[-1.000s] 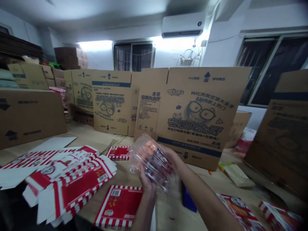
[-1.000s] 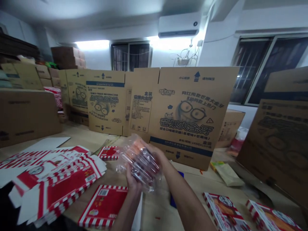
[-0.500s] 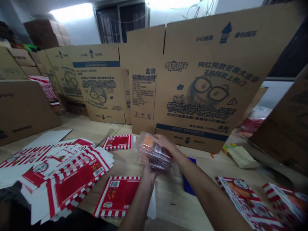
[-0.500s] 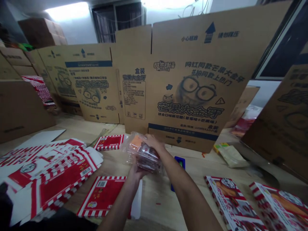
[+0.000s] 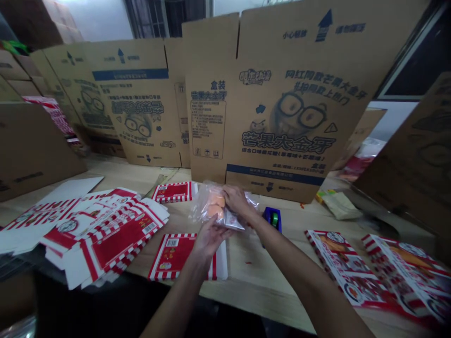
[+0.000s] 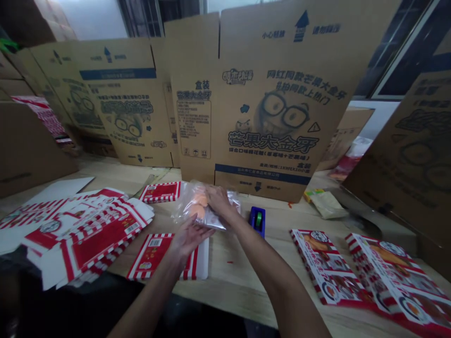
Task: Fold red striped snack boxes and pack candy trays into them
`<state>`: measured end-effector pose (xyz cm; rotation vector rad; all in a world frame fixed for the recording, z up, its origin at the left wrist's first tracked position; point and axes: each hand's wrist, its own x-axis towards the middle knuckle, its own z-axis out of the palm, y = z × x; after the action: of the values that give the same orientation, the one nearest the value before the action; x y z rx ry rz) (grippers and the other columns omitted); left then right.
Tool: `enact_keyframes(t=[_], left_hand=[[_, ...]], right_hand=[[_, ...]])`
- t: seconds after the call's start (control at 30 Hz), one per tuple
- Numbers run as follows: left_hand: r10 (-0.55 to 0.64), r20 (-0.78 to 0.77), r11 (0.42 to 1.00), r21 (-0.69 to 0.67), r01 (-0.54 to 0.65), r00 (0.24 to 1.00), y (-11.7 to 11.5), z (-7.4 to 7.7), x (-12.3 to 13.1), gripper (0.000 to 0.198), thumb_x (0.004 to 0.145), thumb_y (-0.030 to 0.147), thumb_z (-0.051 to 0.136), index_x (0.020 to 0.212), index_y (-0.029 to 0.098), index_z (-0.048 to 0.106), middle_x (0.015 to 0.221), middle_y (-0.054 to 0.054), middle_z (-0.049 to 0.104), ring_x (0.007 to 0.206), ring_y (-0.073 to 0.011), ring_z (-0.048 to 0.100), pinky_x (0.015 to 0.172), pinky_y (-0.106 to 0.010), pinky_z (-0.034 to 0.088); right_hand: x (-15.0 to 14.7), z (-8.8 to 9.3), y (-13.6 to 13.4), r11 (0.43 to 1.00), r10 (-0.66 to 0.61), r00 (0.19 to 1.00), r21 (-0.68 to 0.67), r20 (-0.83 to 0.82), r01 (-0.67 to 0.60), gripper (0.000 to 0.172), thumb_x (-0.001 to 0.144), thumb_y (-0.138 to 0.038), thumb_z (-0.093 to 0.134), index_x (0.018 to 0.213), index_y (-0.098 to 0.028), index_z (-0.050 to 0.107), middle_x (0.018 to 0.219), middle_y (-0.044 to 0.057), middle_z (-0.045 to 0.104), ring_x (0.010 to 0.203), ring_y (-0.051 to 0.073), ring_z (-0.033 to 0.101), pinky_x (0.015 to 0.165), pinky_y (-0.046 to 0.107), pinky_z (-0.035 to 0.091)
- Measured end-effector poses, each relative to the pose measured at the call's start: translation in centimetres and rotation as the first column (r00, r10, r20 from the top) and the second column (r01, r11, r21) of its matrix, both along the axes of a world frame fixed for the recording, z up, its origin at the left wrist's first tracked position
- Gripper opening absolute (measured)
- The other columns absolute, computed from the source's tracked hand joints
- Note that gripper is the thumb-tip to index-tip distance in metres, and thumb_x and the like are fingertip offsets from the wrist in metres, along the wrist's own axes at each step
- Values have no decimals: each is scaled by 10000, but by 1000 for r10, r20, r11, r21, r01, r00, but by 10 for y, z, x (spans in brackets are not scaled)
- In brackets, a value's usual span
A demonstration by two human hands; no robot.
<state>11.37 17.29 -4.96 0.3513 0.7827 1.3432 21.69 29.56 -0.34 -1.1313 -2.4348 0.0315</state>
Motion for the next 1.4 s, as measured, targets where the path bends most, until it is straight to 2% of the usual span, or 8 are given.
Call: enact_keyframes(t=[0.17,0.23,0.33,0.43,0.73,0.87,1.1,1.4], left_hand=[[-43,-456,987,120,110,889,-42,-30,-48,468,554,295,848,960,157,661,971,-92,697,1037,-286,626,1035,-480,402],[23,-882,941,178,286,471,-56,-41,-76,709,513,400,854,1146,181,622,1248,-151,610,1276,-364,457,1104,-541,278],[155,-953,841,-12,541,-261,-63,-55,-106,1139,406,544,840,1388,150,420,1531,-250,248,1430,-455,92,1106,-655,48],[170,-851,780,-192,596,-497,-60,-63,-117,1252,429,596,794,1465,131,269,1530,-290,189,1421,-475,92,1077,-688,33],[323,-819,766,-67,639,-474,-77,-70,-113,1164,405,485,804,1426,181,336,1287,-171,406,1189,-398,402,1024,-521,314],[364,-801,762,-38,647,-476,-87,-75,-112,1156,454,498,774,1449,154,298,1327,-191,384,1206,-405,364,1026,-516,303],[421,-798,735,22,678,-432,-91,-70,-104,1059,463,478,762,1396,163,373,1321,-185,413,1211,-393,370,1061,-537,253],[379,-808,723,-46,690,-451,-94,-72,-97,1158,415,486,788,1432,155,341,1372,-211,391,1273,-419,337,1092,-580,194]], right_hand=[[33,-17,-41,998,-69,997,5,-33,69,254,946,-194,336,913,-156,584,917,107,656,801,205,566,720,288,365],[49,-27,-60,997,-77,995,18,-62,79,230,934,-180,342,885,-162,567,890,102,650,789,204,567,700,283,368],[69,-45,-88,994,-81,988,66,-128,90,210,923,-176,356,861,-175,556,861,87,650,762,195,576,661,270,372],[83,-59,-112,980,-170,977,83,-124,181,218,931,-195,354,848,-182,555,832,70,651,713,182,579,617,261,357],[107,-76,-137,917,-398,917,4,-32,398,237,900,-170,394,921,-172,629,830,80,685,754,201,626,657,273,392],[105,-75,-137,935,-328,945,-143,-8,323,341,886,-146,416,1133,-203,644,1007,88,694,899,212,641,762,270,431],[82,-82,-145,892,126,988,-447,84,-76,376,921,-418,479,1256,-295,599,1002,62,640,971,218,576,857,314,394],[59,-96,-154,928,102,988,-369,118,-51,283,925,-404,509,1158,-334,654,994,53,571,997,222,499,947,431,321]])
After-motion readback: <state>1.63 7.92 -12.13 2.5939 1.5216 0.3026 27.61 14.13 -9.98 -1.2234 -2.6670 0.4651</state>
